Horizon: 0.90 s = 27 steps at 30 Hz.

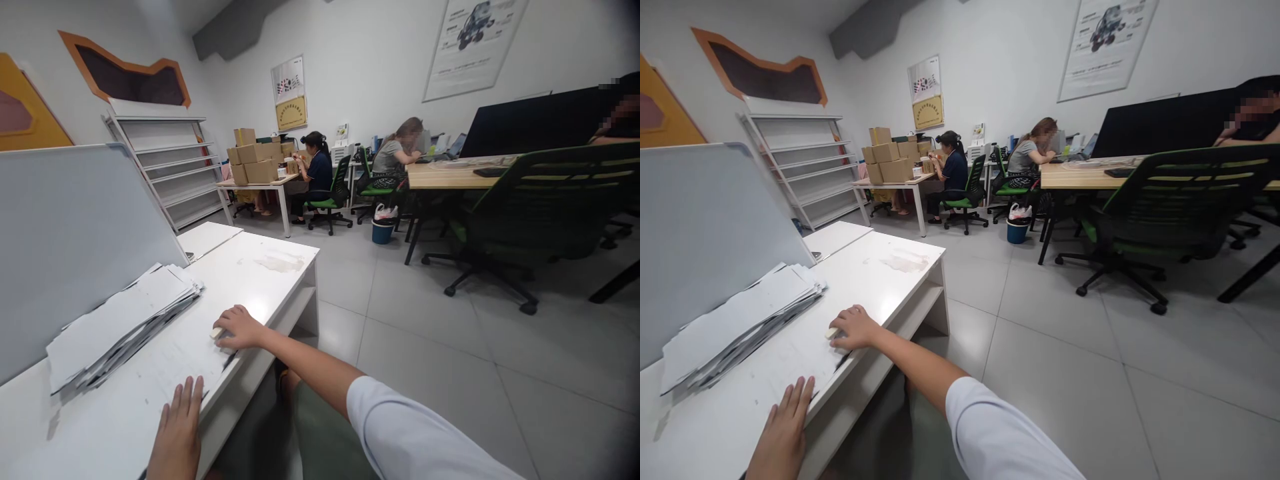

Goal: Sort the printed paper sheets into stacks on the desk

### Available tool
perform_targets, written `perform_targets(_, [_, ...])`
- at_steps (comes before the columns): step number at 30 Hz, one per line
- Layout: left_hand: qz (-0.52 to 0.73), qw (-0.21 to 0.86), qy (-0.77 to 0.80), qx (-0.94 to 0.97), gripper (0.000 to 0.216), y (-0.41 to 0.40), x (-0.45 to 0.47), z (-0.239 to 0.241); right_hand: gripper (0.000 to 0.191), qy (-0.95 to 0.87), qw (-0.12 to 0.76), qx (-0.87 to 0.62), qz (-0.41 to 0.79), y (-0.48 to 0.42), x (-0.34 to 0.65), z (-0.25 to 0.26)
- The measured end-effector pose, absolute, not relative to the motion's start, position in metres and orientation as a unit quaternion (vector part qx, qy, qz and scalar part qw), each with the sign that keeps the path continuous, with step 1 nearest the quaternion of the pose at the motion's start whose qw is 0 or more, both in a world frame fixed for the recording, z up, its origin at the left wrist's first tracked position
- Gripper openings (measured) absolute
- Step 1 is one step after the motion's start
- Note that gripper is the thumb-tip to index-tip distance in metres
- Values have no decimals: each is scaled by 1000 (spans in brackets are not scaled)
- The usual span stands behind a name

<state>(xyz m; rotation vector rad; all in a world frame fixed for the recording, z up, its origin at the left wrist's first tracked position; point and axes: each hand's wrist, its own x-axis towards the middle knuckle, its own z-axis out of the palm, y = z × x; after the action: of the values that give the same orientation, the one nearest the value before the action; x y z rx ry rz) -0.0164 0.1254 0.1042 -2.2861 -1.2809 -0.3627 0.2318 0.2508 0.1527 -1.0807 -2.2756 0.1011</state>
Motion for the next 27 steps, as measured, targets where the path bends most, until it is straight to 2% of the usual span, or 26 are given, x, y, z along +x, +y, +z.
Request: perform_targets(27, [-146,265,-464,-832,93,119,-9,112,34,-839,354,-411,42,249,229,151])
